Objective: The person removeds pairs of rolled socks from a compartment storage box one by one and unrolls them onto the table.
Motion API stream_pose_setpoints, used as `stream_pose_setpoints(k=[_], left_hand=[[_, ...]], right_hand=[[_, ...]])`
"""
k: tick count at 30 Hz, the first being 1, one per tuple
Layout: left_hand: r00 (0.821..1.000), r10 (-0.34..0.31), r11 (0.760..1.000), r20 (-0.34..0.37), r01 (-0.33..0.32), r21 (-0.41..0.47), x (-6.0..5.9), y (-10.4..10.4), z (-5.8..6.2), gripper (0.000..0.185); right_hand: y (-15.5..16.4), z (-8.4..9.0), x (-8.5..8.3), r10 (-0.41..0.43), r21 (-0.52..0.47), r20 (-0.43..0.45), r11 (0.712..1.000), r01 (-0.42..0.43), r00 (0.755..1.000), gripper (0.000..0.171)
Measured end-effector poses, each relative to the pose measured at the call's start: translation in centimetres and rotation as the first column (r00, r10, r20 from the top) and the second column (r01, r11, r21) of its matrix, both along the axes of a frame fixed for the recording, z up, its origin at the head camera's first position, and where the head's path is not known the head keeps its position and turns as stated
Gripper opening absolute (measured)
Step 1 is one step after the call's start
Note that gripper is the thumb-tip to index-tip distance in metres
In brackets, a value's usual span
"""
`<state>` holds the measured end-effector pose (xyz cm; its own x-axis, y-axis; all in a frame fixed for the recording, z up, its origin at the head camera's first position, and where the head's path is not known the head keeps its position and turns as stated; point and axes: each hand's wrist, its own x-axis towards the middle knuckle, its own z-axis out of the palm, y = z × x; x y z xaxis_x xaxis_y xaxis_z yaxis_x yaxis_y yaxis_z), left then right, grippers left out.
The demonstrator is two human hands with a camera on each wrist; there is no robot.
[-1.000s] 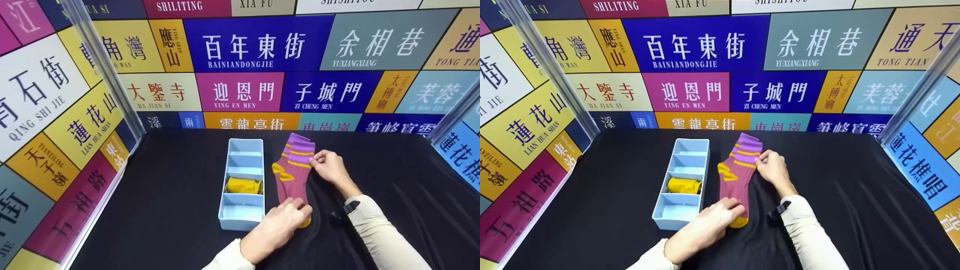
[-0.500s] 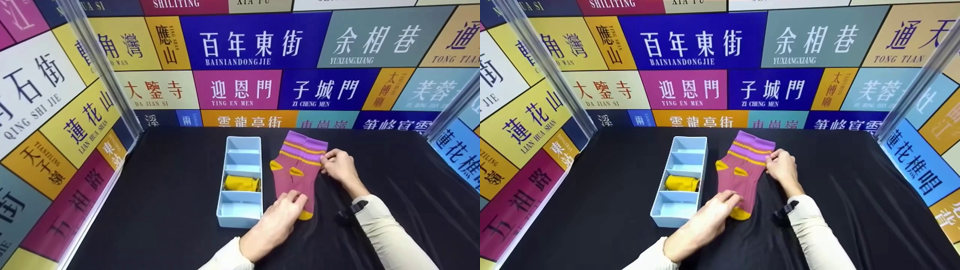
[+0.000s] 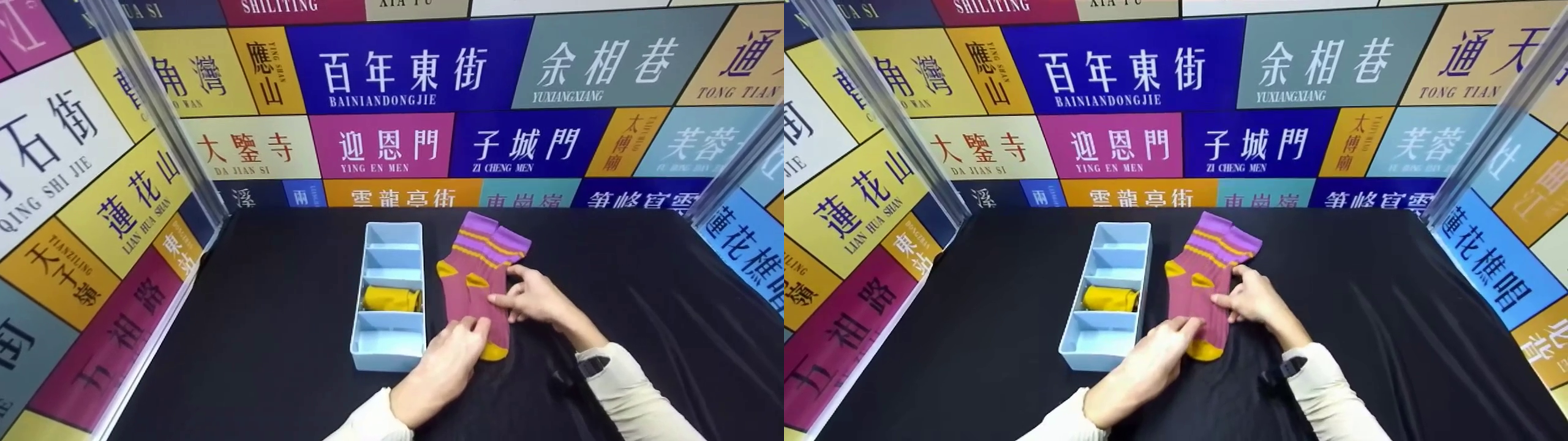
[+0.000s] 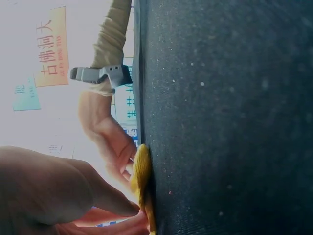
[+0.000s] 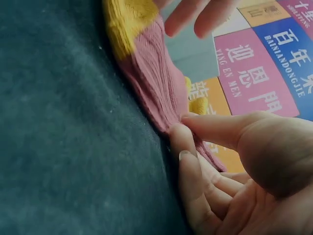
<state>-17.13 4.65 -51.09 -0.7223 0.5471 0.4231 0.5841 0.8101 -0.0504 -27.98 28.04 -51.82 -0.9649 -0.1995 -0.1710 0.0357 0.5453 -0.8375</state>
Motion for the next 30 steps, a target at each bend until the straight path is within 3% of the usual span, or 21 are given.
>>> stream_pose_setpoints(k=[5, 13, 21, 30], left_hand=[[0.993, 0.014, 1.0, -0.116, -0.016, -0.016, -0.1, 0.0, -0.4, 0.038], [0.989, 0.028, 0.996, -0.145, -0.039, -0.075, -0.1, 0.0, -0.6, 0.029], [0.982, 0.063, 0.989, -0.179, -0.085, -0.117, -0.2, 0.1, -1.0, 0.01], [0.988, 0.039, 0.991, -0.147, -0.058, -0.122, 0.2, 0.3, -0.7, 0.008]], right_hand=[[1.4, 0.4, 0.2, 0.042, -0.008, 0.024, 0.999, -0.041, 0.999, 0.091], [3.9, 0.8, -0.1, 0.047, 0.047, 0.032, 0.998, -0.048, 0.998, 0.08], [3.3, 0.7, -2.8, -0.103, 0.096, 0.018, 0.99, 0.101, 0.995, 0.064], [3.5, -0.2, -5.0, -0.194, 0.091, -0.033, 0.976, 0.196, 0.981, 0.027]])
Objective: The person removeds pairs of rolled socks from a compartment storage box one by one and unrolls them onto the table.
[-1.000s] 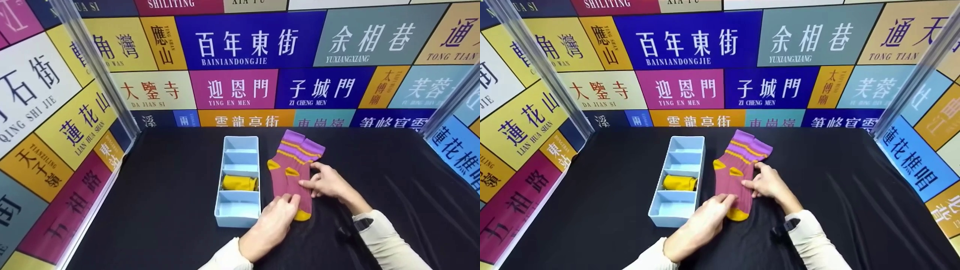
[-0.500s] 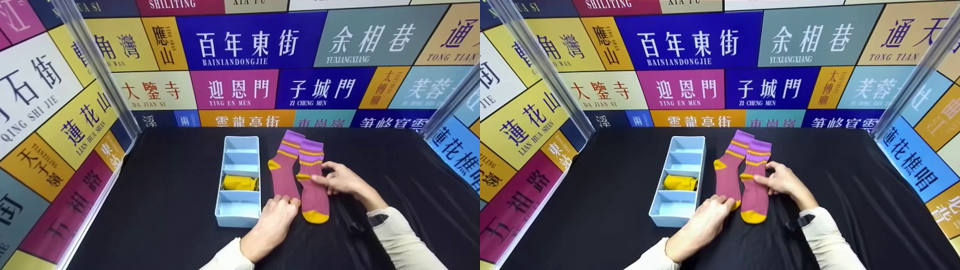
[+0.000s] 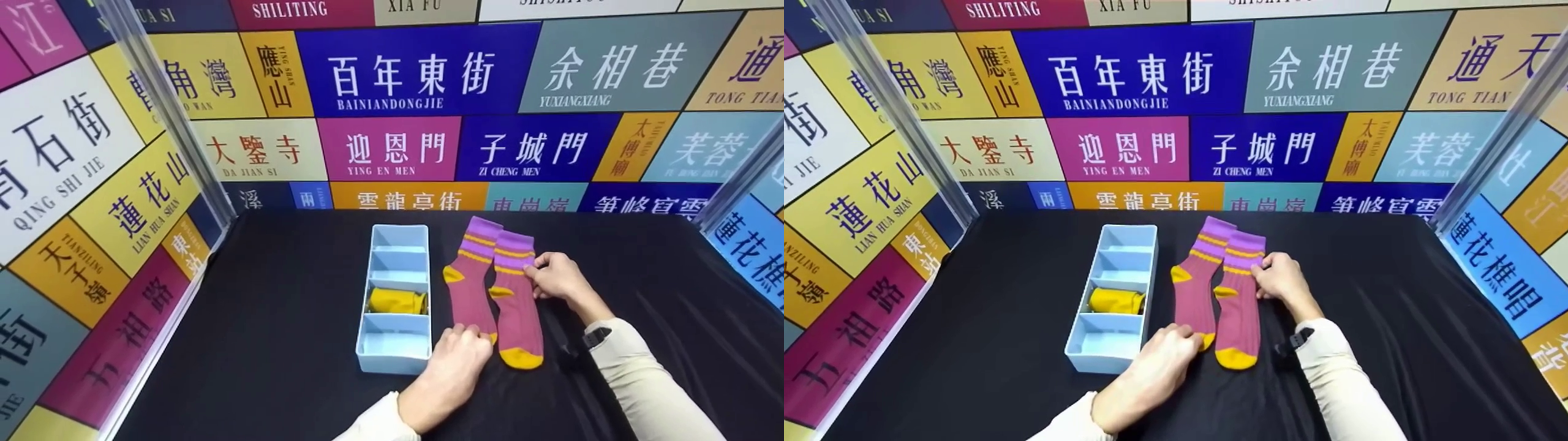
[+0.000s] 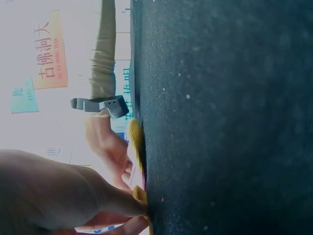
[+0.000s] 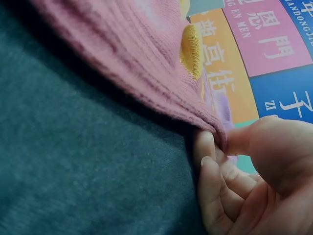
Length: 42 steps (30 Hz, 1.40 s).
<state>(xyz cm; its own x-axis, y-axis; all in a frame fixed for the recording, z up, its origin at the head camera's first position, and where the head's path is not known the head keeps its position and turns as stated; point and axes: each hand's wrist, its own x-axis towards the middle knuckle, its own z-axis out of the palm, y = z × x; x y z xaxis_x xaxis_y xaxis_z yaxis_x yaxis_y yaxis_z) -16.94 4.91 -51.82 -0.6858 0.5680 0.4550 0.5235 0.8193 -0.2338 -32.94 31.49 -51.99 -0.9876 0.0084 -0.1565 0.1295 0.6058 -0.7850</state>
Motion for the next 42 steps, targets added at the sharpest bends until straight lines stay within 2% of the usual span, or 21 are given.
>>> stream_pose_setpoints(k=[10, 15, 18, 21, 25, 28, 32, 35, 42], left_hand=[[0.997, -0.035, 0.999, 0.073, 0.034, 0.01, 0.3, -0.1, 0.4, 0.012], [0.989, -0.066, 0.997, 0.136, 0.062, 0.038, 0.0, -0.3, 0.8, 0.01], [0.976, -0.114, 0.991, 0.185, 0.098, 0.096, -0.3, -0.5, 1.1, 0.004], [0.963, -0.169, 0.976, 0.212, 0.134, 0.17, -0.6, -0.7, 1.4, 0.008], [0.944, -0.22, 0.957, 0.244, 0.16, 0.244, -1.1, -0.9, 2.0, 0.013], [0.933, -0.248, 0.939, 0.263, 0.165, 0.302, -1.6, -1.3, 2.7, 0.013], [0.931, -0.251, 0.915, 0.265, 0.139, 0.378, -2.9, -2.6, 3.8, 0.013], [0.932, -0.23, 0.899, 0.28, 0.093, 0.427, -4.2, -4.2, 4.6, 0.017], [0.941, -0.152, 0.863, 0.303, -0.023, 0.505, -7.4, -8.5, 5.9, 0.024]], right_hand=[[0.7, -0.4, 0.4, -0.079, -0.039, -0.018, 0.996, 0.079, 0.997, 0.034], [0.5, -0.4, 0.7, -0.081, 0.049, -0.081, 0.995, 0.085, 0.993, 0.038], [0.2, -0.4, 1.0, -0.101, 0.151, -0.178, 0.98, 0.129, 0.979, 0.041], [-0.3, -0.4, 1.2, -0.126, 0.199, -0.284, 0.962, 0.187, 0.951, 0.039], [-1.1, -0.2, 1.3, -0.129, 0.163, -0.378, 0.966, 0.203, 0.917, 0.026], [-1.9, 0.1, 1.6, -0.099, 0.146, -0.41, 0.974, 0.172, 0.907, 0.019], [-3.2, 0.5, 1.9, -0.036, 0.127, -0.411, 0.987, 0.097, 0.911, 0.016], [-4.1, 0.9, 2.3, 0.002, 0.103, -0.412, 0.994, 0.045, 0.911, 0.018], [-5.6, 2.5, 3.0, 0.043, 0.069, -0.469, 0.998, -0.012, 0.882, 0.019]])
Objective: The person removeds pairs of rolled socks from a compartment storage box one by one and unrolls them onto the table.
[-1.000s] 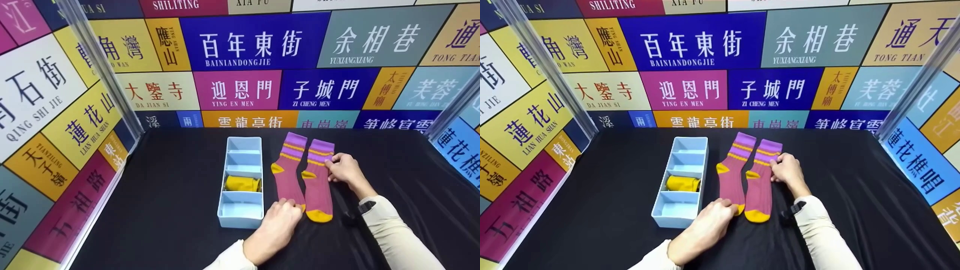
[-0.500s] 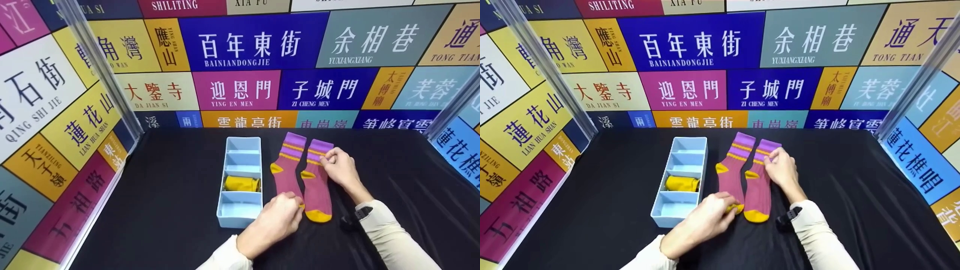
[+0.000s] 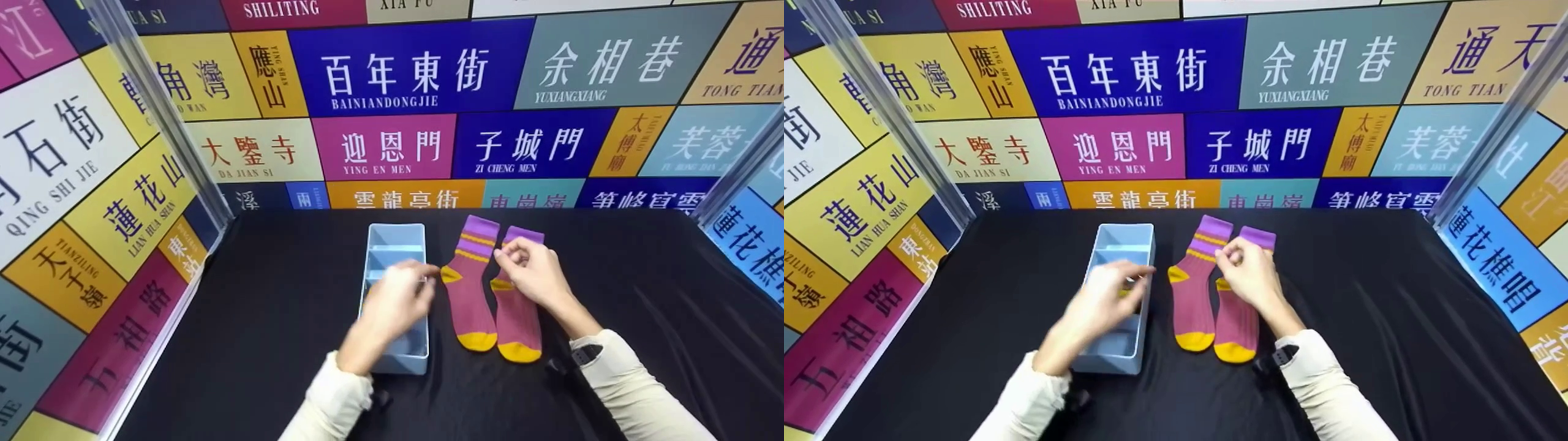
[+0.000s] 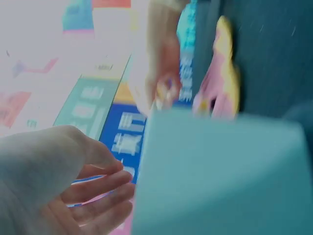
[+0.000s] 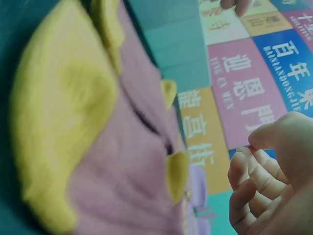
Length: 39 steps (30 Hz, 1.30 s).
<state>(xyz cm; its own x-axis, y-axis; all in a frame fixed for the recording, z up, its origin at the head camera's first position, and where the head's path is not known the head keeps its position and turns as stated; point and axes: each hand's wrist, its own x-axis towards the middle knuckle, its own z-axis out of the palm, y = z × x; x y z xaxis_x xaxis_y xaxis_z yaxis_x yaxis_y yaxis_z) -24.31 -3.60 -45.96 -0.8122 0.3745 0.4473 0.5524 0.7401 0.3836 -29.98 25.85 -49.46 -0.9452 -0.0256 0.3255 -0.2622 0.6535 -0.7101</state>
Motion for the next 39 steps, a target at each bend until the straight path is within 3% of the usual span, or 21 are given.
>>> stream_pose_setpoints(k=[5, 10, 15, 19, 24, 29, 34, 39], left_hand=[[0.997, 0.075, 0.993, 0.003, -0.075, 0.088, -2.0, -3.1, 0.1, 0.023], [0.988, 0.147, 0.978, 0.057, -0.153, 0.138, -3.6, -5.3, -0.4, 0.021], [0.982, 0.163, 0.964, 0.096, -0.179, 0.195, -4.7, -6.6, -1.7, 0.022], [0.975, 0.196, 0.945, 0.108, -0.217, 0.244, -5.3, -6.9, -3.1, 0.021], [0.957, 0.248, 0.912, 0.151, -0.283, 0.296, -5.8, -7.2, -4.6, 0.021], [0.943, 0.245, 0.893, 0.226, -0.31, 0.327, -6.2, -7.5, -5.6, 0.021], [0.931, 0.22, 0.877, 0.291, -0.319, 0.359, -6.2, -7.7, -6.2, 0.023], [0.928, 0.202, 0.874, 0.312, -0.315, 0.37, -6.2, -7.6, -6.4, 0.024]], right_hand=[[-1.2, 1.2, 0.4, 0.069, -0.065, 0.011, 0.996, -0.068, 0.998, 0.02], [-2.5, 1.8, 0.8, 0.138, -0.106, 0.019, 0.985, -0.136, 0.99, 0.012], [-3.9, 2.3, 1.2, 0.199, -0.045, -0.037, 0.979, -0.2, 0.979, 0.003], [-5.0, 2.5, 1.2, 0.285, -0.029, -0.045, 0.958, -0.286, 0.958, 0.007], [-6.5, 2.7, 1.5, 0.392, -0.038, -0.016, 0.919, -0.393, 0.92, 0.017], [-8.1, 2.5, 2.1, 0.475, 0.015, -0.002, 0.88, -0.475, 0.88, 0.024], [-9.5, 1.8, 2.4, 0.591, 0.073, -0.023, 0.805, -0.588, 0.806, 0.027], [-10.6, 1.7, 2.4, 0.675, 0.111, -0.016, 0.734, -0.67, 0.738, 0.028]])
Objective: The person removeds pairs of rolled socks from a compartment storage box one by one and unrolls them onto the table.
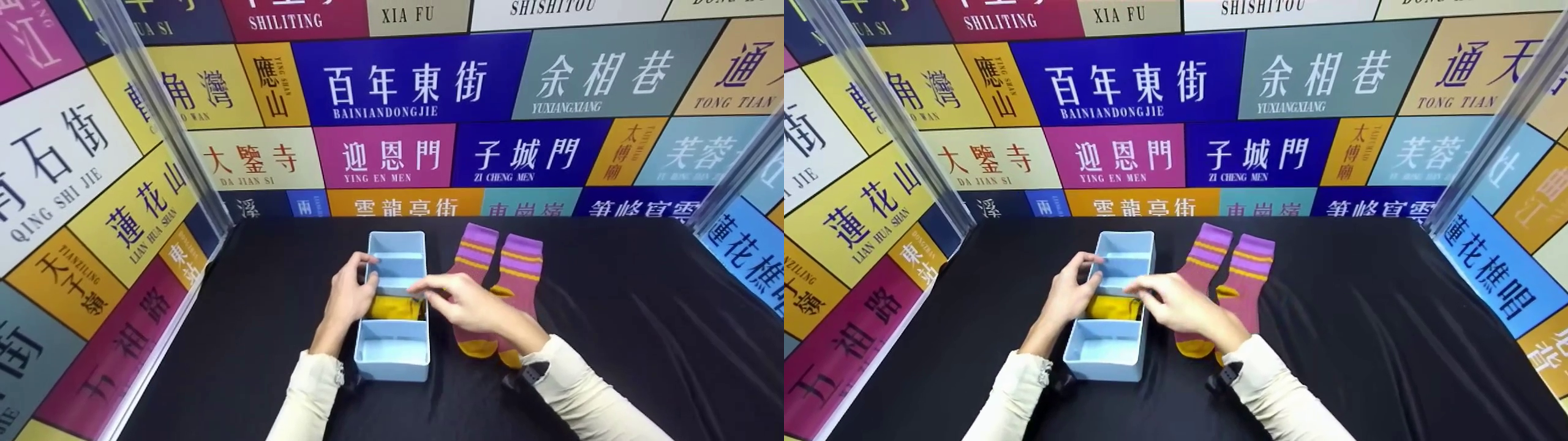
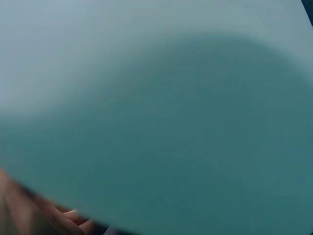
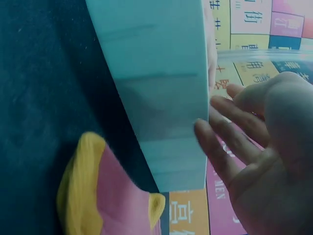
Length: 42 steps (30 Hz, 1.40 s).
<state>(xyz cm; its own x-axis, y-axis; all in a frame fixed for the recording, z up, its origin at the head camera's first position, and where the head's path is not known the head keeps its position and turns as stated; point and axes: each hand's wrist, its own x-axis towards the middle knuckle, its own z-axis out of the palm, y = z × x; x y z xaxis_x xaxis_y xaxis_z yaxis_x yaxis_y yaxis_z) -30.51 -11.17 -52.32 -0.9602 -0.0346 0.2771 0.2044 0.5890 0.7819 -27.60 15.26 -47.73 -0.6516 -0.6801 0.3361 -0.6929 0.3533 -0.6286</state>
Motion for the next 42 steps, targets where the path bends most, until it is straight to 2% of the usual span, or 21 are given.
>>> stream_pose_setpoints(k=[3, 9, 16, 21, 24, 29, 35, 42], left_hand=[[1.0, -0.005, 1.0, 0.006, 0.005, 0.006, 0.1, 0.0, 0.0, 0.024], [1.0, -0.009, 1.0, 0.014, 0.009, 0.011, 0.1, 0.0, 0.0, 0.025], [1.0, -0.01, 1.0, 0.024, 0.01, -0.001, 0.1, 0.0, 0.2, 0.025], [1.0, -0.005, 1.0, 0.027, 0.005, 0.001, 0.1, 0.0, 0.2, 0.024], [1.0, -0.005, 1.0, 0.02, 0.005, 0.001, 0.1, 0.0, 0.2, 0.023], [1.0, -0.002, 1.0, 0.025, 0.002, -0.006, 0.0, 0.0, 0.2, 0.023], [0.999, -0.006, 1.0, 0.033, 0.006, -0.007, 0.0, 0.0, 0.2, 0.023], [1.0, 0.0, 1.0, 0.027, 0.0, -0.005, 0.0, 0.2, 0.2, 0.022]], right_hand=[[-0.6, 0.3, 0.0, 0.03, 0.042, 0.029, 0.999, -0.031, 0.999, 0.031], [-1.8, 0.9, -0.5, 0.021, 0.156, 0.057, 0.987, -0.03, 0.998, 0.03], [-2.6, 0.8, -1.3, -0.024, 0.189, 0.097, 0.982, 0.005, 0.995, 0.032], [-3.1, 1.0, -1.6, -0.063, 0.212, 0.069, 0.976, 0.047, 0.996, 0.036], [-3.3, 1.0, -1.7, -0.065, 0.251, 0.029, 0.966, 0.055, 0.997, 0.029], [-3.7, 1.3, -1.9, -0.015, 0.326, -0.05, 0.945, 0.031, 0.999, 0.022], [-4.4, 1.8, -1.9, -0.011, 0.405, -0.01, 0.914, 0.014, 1.0, 0.032], [-5.1, 2.7, -1.9, -0.059, 0.53, -0.019, 0.846, 0.061, 0.998, 0.039]])
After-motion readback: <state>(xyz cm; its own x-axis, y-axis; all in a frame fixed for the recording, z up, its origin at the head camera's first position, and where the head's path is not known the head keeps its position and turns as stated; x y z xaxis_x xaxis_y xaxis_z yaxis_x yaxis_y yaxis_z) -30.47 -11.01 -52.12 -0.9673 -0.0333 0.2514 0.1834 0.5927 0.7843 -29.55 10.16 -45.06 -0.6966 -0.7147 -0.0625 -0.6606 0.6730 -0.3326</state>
